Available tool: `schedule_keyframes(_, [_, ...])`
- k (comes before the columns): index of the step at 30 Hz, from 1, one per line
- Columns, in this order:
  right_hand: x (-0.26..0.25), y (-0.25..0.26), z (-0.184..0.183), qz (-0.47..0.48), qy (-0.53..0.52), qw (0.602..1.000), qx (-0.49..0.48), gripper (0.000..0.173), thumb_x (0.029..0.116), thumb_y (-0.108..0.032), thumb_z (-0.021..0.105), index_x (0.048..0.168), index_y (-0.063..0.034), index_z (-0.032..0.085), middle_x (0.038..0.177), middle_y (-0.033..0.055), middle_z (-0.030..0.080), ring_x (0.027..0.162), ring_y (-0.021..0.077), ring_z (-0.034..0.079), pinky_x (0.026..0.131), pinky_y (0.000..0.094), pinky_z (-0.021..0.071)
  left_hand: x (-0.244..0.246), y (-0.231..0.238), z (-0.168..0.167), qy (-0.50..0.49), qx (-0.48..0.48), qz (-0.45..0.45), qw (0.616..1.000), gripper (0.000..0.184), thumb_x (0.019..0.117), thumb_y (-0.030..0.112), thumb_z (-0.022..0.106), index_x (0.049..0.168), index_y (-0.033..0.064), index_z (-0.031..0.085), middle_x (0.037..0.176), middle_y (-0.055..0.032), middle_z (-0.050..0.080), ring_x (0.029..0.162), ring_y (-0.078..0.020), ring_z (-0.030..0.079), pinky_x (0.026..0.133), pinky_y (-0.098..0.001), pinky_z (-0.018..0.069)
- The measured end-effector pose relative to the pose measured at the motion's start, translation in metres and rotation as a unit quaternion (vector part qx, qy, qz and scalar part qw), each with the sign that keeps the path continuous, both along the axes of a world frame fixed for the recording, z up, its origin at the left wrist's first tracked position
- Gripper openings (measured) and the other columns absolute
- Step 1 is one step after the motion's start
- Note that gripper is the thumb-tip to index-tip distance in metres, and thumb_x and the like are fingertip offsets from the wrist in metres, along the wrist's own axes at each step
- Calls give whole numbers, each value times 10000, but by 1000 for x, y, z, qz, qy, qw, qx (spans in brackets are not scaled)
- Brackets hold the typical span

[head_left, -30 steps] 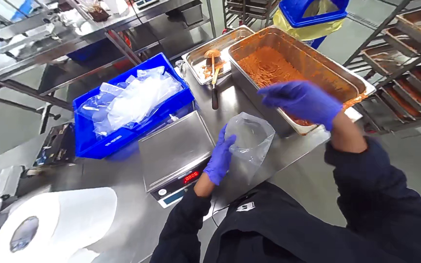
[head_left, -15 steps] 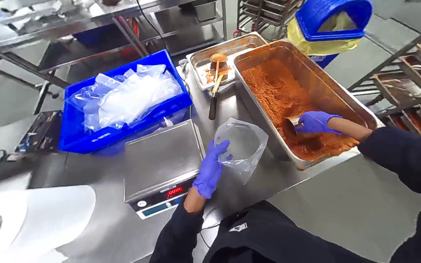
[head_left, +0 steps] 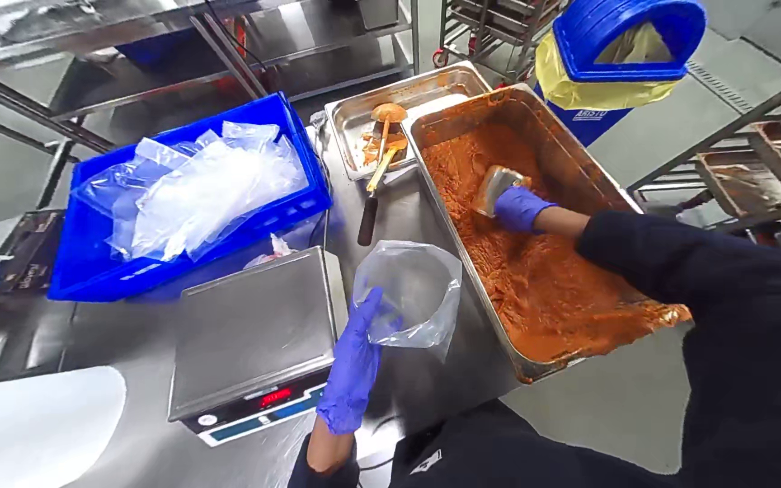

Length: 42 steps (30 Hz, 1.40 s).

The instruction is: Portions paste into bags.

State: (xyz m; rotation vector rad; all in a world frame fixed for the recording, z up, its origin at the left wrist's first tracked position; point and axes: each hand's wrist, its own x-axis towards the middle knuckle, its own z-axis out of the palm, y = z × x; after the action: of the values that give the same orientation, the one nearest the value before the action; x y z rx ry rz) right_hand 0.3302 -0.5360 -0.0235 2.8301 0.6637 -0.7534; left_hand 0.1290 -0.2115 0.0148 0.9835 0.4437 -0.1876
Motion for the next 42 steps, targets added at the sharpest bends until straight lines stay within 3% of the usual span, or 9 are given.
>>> schedule_keyframes(5, [-42, 15, 8, -38, 135, 986, 91, 312, 952, -241, 690, 872, 60, 707, 916, 264, 680, 955, 458, 648, 855, 661, 461, 4, 2, 1, -2, -33, -1, 999, 506, 1032, 147, 494, 1516, 131, 347, 1065, -78, 694, 839, -138, 710, 725, -301, 622])
schedule_keyframes(8, [-63, 5, 14, -194, 183, 944, 192, 306, 931, -249, 757, 821, 28, 692, 761, 154, 648, 731, 286, 613, 715, 531, 476, 9, 1, 8, -1, -45, -20, 999, 636, 980, 117, 561, 1545, 154, 270, 1080, -71, 687, 852, -142, 713, 730, -300, 622])
schedule_keyframes(15, [-131, -41, 51, -502, 68, 757, 413, 242, 973, -152, 667, 741, -89, 640, 587, -57, 537, 492, 28, 437, 492, 235, 383, 21, -2, 25, 1, -11, -81, 997, 652, 987, 145, 568, 1565, 170, 267, 1154, -80, 676, 895, -152, 709, 746, -301, 615])
schedule_keyframes(23, [-176, -59, 46, -533, -106, 497, 676, 325, 1017, -94, 527, 724, -187, 629, 513, -144, 533, 394, -59, 401, 393, 110, 337, 38, -12, 32, 35, 100, -143, 984, 635, 1062, 354, 505, 1612, 230, 213, 1341, -125, 542, 902, -169, 618, 685, -321, 533])
schedule_keyframes(25, [-173, -55, 44, -558, -123, 467, 675, 284, 1042, -95, 535, 792, -158, 653, 538, -134, 555, 396, -56, 407, 389, 108, 343, 42, -14, 39, 45, 116, -177, 976, 662, 1087, 394, 439, 1639, 216, 121, 1503, -197, 426, 1112, -275, 580, 859, -443, 524])
schedule_keyframes(29, [-172, -46, 82, -513, -176, 496, 678, 278, 1018, -87, 564, 767, -164, 655, 569, -133, 600, 403, -53, 413, 391, 117, 341, 48, -21, 48, 11, 151, -222, 963, 632, 1118, 402, 327, 1643, 153, 78, 1600, -216, 318, 1331, -330, 483, 1009, -520, 475])
schedule_keyframes(35, [-191, -13, 180, -295, -346, 670, 587, 192, 811, -168, 762, 727, -261, 616, 674, -208, 629, 601, -89, 579, 580, 122, 504, 52, -24, 65, -15, 190, -277, 942, 599, 1127, 406, 262, 1639, 149, 90, 1621, -217, 279, 1407, -352, 413, 1059, -562, 429])
schedule_keyframes(38, [-195, 9, 204, -119, -420, 778, 452, 343, 832, -306, 771, 669, -60, 595, 715, -52, 555, 765, -15, 531, 754, 204, 439, 52, -24, 67, -8, 166, -276, 947, 590, 1127, 398, 272, 1635, 153, 100, 1611, -217, 290, 1404, -354, 409, 1063, -569, 417])
schedule_keyframes(42, [-184, 33, 212, 141, -449, 809, 352, 409, 938, -267, 685, 644, 3, 600, 595, 99, 546, 639, 175, 531, 836, 360, 416, 55, -22, 67, -17, 193, -290, 937, 582, 1128, 404, 246, 1625, 127, 126, 1574, -242, 324, 1351, -364, 443, 1020, -565, 437])
